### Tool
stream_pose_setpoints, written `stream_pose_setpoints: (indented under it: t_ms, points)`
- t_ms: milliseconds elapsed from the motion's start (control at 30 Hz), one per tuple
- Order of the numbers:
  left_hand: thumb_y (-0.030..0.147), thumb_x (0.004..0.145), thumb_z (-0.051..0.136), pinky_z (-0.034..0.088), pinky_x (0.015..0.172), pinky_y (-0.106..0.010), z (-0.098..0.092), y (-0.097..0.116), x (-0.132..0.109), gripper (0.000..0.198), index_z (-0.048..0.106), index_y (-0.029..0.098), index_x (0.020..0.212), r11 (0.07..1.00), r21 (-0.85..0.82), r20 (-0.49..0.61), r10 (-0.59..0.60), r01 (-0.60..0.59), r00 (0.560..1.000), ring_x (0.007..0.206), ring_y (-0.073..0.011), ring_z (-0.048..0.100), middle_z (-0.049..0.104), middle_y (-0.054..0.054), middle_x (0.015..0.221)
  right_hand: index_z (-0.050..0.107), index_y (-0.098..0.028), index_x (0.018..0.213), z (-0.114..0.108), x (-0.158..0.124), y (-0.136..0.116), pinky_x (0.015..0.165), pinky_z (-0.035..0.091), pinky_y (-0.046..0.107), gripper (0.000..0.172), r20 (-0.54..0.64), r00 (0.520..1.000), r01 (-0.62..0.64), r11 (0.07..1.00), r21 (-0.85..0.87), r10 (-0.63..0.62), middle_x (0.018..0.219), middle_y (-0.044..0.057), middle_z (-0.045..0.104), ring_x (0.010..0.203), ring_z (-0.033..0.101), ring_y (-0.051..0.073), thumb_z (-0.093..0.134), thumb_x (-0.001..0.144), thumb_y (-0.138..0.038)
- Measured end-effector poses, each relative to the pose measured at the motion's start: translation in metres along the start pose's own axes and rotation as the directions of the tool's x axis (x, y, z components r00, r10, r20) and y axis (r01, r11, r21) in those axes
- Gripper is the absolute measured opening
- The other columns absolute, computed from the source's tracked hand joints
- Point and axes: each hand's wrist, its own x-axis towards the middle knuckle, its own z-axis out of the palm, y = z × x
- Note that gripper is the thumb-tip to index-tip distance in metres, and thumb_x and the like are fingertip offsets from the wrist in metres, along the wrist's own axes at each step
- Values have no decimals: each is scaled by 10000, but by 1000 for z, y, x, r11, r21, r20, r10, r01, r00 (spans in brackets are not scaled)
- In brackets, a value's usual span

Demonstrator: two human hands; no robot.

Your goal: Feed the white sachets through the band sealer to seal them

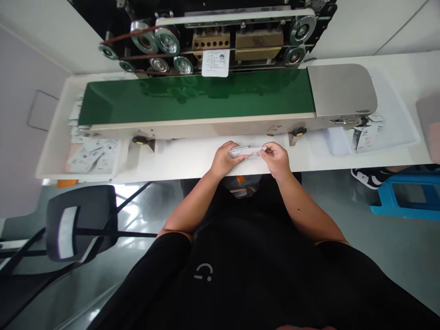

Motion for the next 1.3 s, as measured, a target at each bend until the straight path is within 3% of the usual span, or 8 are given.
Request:
stream_pose_setpoints:
  t_ms: [200,367,500,667,800,1000,1133,1300]
  points:
    - [649,805,825,484,714,-320,0,1,1,475,701,196,876,1000,-19,22,2,-1,1000,774,-190,625,672,-34,837,671,-186,880,-6,-6,-8,602,530,227,305,-49,999,-7,996,84,11,795,-5,616,639,578,82,800,849,-461]
    - [628,811,831,494,724,-324,-1,0,0,454,705,198,886,1000,-1,30,6,-6,1000,780,-195,638,678,-43,853,625,-193,879,-41,0,-56,536,547,245,371,-152,981,136,982,129,-116,775,-7,620,586,627,99,845,840,-489]
    - [577,816,847,504,733,-318,-1,-1,0,409,706,199,883,1000,5,33,16,-16,999,784,-191,646,682,-37,854,586,-207,952,-93,36,-100,536,545,247,326,-234,963,179,964,197,-131,739,-4,624,645,695,140,768,933,-476]
    - [556,824,845,516,745,-317,-1,0,0,387,707,199,880,1000,10,45,16,-16,999,787,-189,651,688,-36,851,554,-186,905,-136,105,-127,682,609,283,213,-173,984,78,979,190,-45,839,47,680,834,750,161,674,1012,-325]
    - [542,825,848,521,742,-319,-2,0,0,379,707,196,881,1000,-1,50,19,-19,999,795,-194,659,694,-43,857,572,-144,923,-133,144,-133,811,628,303,117,-155,975,-111,952,285,160,890,109,716,867,736,139,546,1034,-114]
    - [522,831,850,524,751,-313,-1,-3,-2,364,717,193,907,999,-20,51,27,-26,998,825,-193,669,710,-49,894,543,-111,866,-116,173,-133,766,599,242,256,-17,987,-152,969,196,158,886,120,685,868,725,105,389,1055,-34]
    - [513,845,840,529,761,-316,0,-4,-3,349,719,195,927,999,-26,61,34,-32,998,842,-194,675,716,-51,911,531,-115,865,-103,191,-128,788,614,237,208,92,991,-119,970,213,101,919,131,685,907,716,113,469,1056,-59]
    - [517,857,828,525,758,-322,-1,-3,-3,345,719,198,926,999,-29,64,39,-37,997,834,-198,674,715,-55,906,577,-118,877,-73,209,-124,717,641,241,142,89,972,-233,924,304,216,926,118,707,910,741,154,572,1018,-103]
